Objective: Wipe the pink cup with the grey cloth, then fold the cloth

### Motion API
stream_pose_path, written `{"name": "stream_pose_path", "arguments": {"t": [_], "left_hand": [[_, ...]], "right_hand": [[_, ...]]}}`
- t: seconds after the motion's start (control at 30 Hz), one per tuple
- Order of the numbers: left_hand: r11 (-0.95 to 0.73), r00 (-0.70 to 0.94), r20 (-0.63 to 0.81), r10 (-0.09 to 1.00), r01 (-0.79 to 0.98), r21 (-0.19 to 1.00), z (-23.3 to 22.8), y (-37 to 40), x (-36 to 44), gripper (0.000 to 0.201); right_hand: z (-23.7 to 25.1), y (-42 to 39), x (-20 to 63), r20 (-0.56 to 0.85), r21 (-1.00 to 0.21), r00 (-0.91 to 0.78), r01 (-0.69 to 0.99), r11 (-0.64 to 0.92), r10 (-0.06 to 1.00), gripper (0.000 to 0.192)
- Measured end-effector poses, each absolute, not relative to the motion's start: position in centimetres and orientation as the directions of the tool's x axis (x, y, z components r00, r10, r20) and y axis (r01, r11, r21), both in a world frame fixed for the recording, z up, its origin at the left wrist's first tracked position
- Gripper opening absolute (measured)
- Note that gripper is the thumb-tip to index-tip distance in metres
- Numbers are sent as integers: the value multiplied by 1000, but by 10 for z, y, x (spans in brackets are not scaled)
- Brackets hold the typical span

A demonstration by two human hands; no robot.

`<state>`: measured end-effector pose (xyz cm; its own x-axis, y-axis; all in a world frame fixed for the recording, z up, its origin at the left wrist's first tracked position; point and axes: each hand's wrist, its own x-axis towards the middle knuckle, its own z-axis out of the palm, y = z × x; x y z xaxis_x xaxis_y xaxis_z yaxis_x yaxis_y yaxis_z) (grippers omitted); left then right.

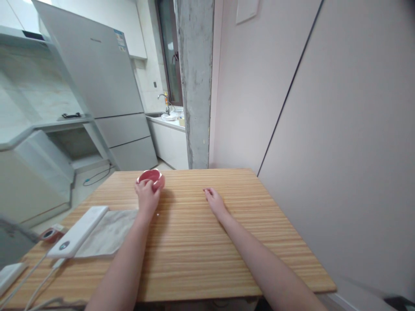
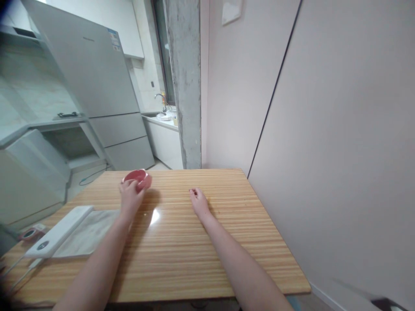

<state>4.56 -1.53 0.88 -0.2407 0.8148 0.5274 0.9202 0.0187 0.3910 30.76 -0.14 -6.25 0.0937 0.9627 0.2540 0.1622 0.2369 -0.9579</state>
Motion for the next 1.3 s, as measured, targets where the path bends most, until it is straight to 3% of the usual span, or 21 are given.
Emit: {"name": "stream_pose_path", "arguments": {"t": [0.13,0.3,0.47,0.77,0.87,0.97,1.07,1.17,1.2,1.3], "left_hand": [[-409,161,525,836,820,400,4,-22,114,14],[-621,443,457,771,682,387,-14,-32,153,9],[-655,510,416,753,640,401,-18,-34,148,8],[-635,498,398,770,657,406,-17,-37,153,12],[-627,512,362,779,656,420,-7,-38,152,31],[-479,331,366,870,745,465,14,-43,118,58],[-60,-148,378,914,872,486,30,-59,47,49],[421,-467,163,869,872,250,26,-84,-26,48],[500,-519,92,850,849,171,22,-92,-44,46],[468,-469,53,881,883,35,6,-108,-66,45]], "right_hand": [[-55,-4,314,295,-955,189,103,279,937,41],[-44,-10,316,339,-935,103,146,323,935,40],[-45,-12,314,359,-914,112,244,325,927,28],[-49,-10,313,372,-899,122,293,324,920,25],[-50,-9,314,368,-900,123,295,320,922,26],[-52,-8,314,366,-905,126,279,321,922,28],[-54,-7,315,380,-904,147,267,333,913,33],[-58,-5,314,385,-906,159,253,339,909,38],[-59,-4,314,381,-908,159,252,336,911,39],[-64,-2,313,367,-913,156,250,322,917,38]]}}
